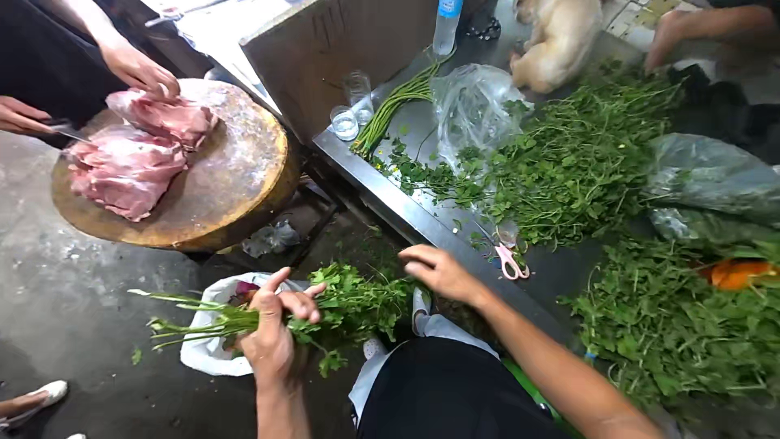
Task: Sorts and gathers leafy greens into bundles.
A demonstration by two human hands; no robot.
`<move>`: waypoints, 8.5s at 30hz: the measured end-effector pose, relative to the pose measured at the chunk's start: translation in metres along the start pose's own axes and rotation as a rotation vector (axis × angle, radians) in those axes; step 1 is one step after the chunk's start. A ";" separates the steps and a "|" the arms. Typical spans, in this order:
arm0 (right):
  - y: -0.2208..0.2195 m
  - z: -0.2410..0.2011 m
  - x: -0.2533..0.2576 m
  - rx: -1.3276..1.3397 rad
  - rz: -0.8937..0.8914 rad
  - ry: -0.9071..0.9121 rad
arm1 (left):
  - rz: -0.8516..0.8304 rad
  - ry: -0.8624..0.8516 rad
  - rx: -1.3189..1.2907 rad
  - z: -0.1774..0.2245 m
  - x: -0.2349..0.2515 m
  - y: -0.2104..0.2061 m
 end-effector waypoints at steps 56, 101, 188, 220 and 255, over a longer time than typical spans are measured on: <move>0.297 0.115 0.015 0.738 0.589 -0.174 | 0.067 0.433 -0.070 -0.187 0.108 -0.196; 0.025 -0.120 -0.024 0.070 0.303 0.470 | -0.276 0.037 -0.563 0.136 -0.038 -0.049; 0.099 0.219 0.102 -0.839 0.015 -0.184 | 0.232 0.138 0.155 0.016 -0.002 0.017; 0.295 0.043 0.105 -0.162 0.131 0.231 | 0.016 0.212 0.220 -0.109 0.090 -0.215; 0.419 -0.082 0.087 -0.209 0.368 0.305 | 0.195 0.358 0.318 -0.046 0.066 -0.032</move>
Point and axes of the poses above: each hand's wrist, its own x-axis towards the middle knuckle, its own y-axis out of the back of the hand, z = x × y, the point moved 9 cm from there along x, towards the middle knuckle, and after that the axes turned 13 degrees about -x, right-handed, at the moved point
